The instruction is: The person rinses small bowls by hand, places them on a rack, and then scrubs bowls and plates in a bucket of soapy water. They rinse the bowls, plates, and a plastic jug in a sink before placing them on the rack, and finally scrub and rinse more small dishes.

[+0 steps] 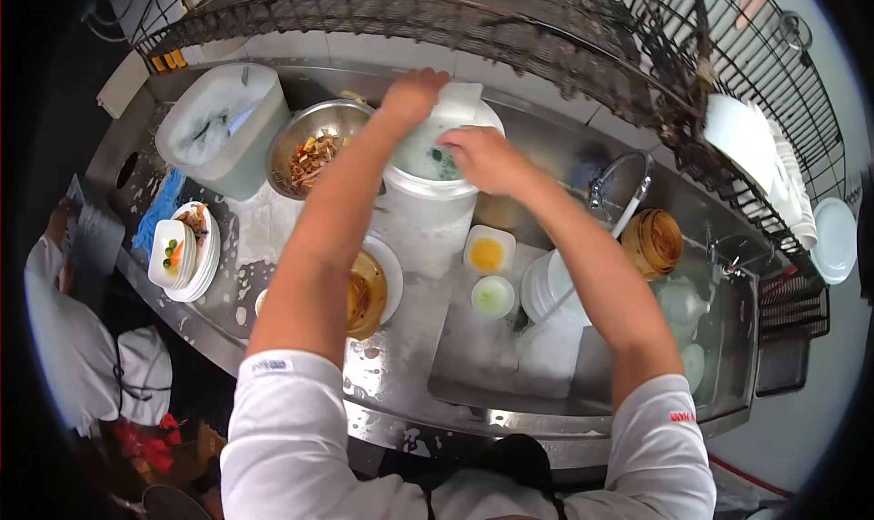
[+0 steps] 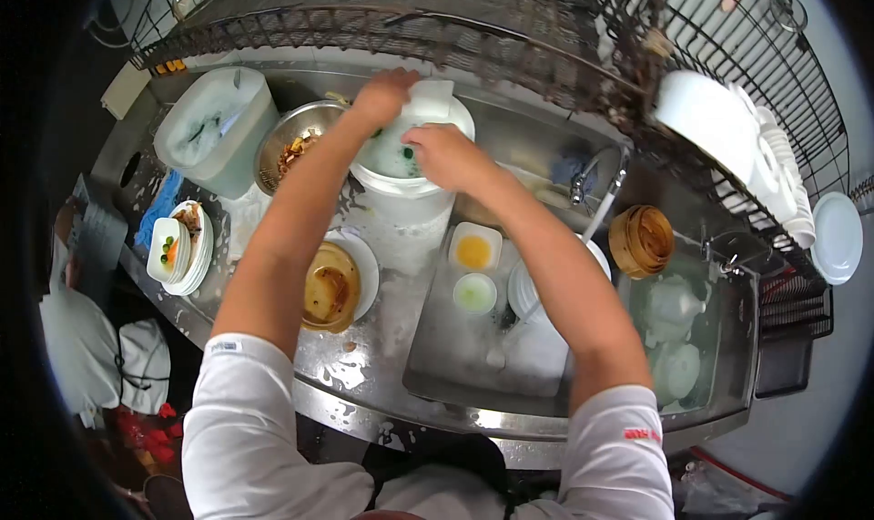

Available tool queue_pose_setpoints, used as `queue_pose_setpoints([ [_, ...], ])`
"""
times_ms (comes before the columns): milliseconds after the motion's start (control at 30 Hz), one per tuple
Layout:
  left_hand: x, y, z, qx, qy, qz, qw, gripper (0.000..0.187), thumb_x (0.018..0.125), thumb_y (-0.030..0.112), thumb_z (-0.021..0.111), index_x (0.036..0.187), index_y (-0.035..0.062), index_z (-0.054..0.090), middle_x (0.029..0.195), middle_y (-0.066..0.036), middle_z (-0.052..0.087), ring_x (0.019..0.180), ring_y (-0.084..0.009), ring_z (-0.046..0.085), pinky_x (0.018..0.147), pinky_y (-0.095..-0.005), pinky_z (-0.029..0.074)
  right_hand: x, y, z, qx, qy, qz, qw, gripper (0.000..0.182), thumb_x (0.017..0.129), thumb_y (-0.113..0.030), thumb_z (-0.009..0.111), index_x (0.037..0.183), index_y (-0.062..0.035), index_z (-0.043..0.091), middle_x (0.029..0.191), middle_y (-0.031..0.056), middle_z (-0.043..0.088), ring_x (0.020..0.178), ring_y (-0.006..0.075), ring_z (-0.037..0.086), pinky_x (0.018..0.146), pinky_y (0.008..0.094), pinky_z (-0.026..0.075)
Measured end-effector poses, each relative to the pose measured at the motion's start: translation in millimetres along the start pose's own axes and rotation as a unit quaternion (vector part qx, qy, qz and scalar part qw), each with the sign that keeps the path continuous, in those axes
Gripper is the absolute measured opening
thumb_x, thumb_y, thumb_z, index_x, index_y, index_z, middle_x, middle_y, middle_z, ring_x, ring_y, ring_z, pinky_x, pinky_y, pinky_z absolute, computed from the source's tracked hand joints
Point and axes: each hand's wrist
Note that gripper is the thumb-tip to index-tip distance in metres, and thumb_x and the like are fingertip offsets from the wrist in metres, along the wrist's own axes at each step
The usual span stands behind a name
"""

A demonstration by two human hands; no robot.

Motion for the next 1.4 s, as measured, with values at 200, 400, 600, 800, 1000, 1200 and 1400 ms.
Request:
queue_pose_setpoints([
  [200, -17.1, -4.8, 3.9, -0.054, 0.049, 0.022, 0.997, 0.069, 0.078, 0.008, 0.067, 0.14, 0.0104, 0.037, 0.135, -0.019, 0.043, 0.117, -0.0409, 0.049, 0.096, -0.0482, 0.043, 84.4, 44.4, 61.1, -0.192, -0.29, 0.067, 0.935, 0.036, 0.079, -0.016, 0.054, 0.108, -0.0009, 0.067, 0.109, 0.0218, 0.065, 0.103, 0.0351, 0.062, 0.092, 0.0414, 0.048],
  [400, -12.7, -10.1, 18.4, -0.079, 0.107, 0.011, 0.991, 0.061, 0.077, 0.004, 0.058, 0.136, 0.0104, 0.043, 0.132, -0.021, 0.045, 0.115, -0.0396, 0.053, 0.096, -0.0452, 0.045, 115.8, 40.7, 82.7, -0.438, -0.411, 0.004, 0.799, 0.034, 0.075, -0.017, 0.057, 0.101, -0.0017, 0.071, 0.112, 0.0182, 0.066, 0.106, 0.0294, 0.062, 0.093, 0.0397, 0.047],
  [600, -8.3, -10.5, 12.3, -0.109, 0.078, 0.005, 0.991, 0.057, 0.075, -0.001, 0.053, 0.131, 0.0074, 0.046, 0.128, -0.021, 0.047, 0.114, -0.0404, 0.052, 0.097, -0.0456, 0.044, 109.2, 104.4, 94.0, -0.237, -0.41, 0.087, 0.876, 0.036, 0.077, -0.017, 0.056, 0.105, 0.002, 0.067, 0.108, 0.0225, 0.066, 0.104, 0.0345, 0.062, 0.091, 0.043, 0.046],
  [800, -4.8, -14.2, 18.3, -0.11, 0.073, 0.031, 0.991, 0.054, 0.074, -0.001, 0.05, 0.127, 0.0107, 0.046, 0.126, -0.02, 0.047, 0.116, -0.0406, 0.049, 0.098, -0.0459, 0.043, 87.8, 68.6, 51.2, -0.255, -0.44, 0.118, 0.853, 0.045, 0.072, -0.017, 0.062, 0.112, 0.0034, 0.061, 0.108, 0.0239, 0.065, 0.102, 0.0338, 0.063, 0.087, 0.0426, 0.048],
  [1000, -13.1, 0.6, 8.8, -0.039, 0.121, 0.01, 0.992, 0.053, 0.074, 0.004, 0.057, 0.126, 0.0074, 0.047, 0.123, -0.021, 0.05, 0.117, -0.0387, 0.05, 0.097, -0.0442, 0.045, 57.4, 66.1, 27.8, -0.131, -0.246, 0.074, 0.957, 0.062, 0.063, -0.02, 0.072, 0.12, -0.0002, 0.059, 0.117, 0.0221, 0.062, 0.108, 0.0338, 0.061, 0.091, 0.0389, 0.048],
  [1200, -37.5, 26.9, -18.5, 0.01, -0.07, -0.208, 0.976, 0.041, 0.072, 0.018, 0.068, 0.104, -0.0061, 0.06, 0.101, -0.024, 0.065, 0.091, -0.0358, 0.063, 0.086, -0.0444, 0.048, 29.6, 59.5, 11.0, -0.039, 0.034, 0.099, 0.994, 0.061, 0.064, -0.022, 0.078, 0.121, -0.0083, 0.058, 0.103, 0.0223, 0.066, 0.1, 0.0365, 0.063, 0.088, 0.0414, 0.05],
  [1400, -28.5, 43.7, 2.8, 0.139, -0.462, -0.1, 0.87, 0.041, 0.077, 0.024, 0.062, 0.108, -0.0021, 0.064, 0.111, -0.021, 0.065, 0.103, -0.0317, 0.063, 0.088, -0.0407, 0.047, 20.0, 37.8, 27.3, -0.088, 0.087, 0.2, 0.972, 0.02, 0.087, -0.009, 0.054, 0.104, -0.0003, 0.059, 0.092, 0.0216, 0.068, 0.09, 0.0369, 0.067, 0.079, 0.0448, 0.054],
])
Point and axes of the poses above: each hand's wrist, its own x-axis towards the middle knuckle, its own z-axis out of the palm, y = z × x
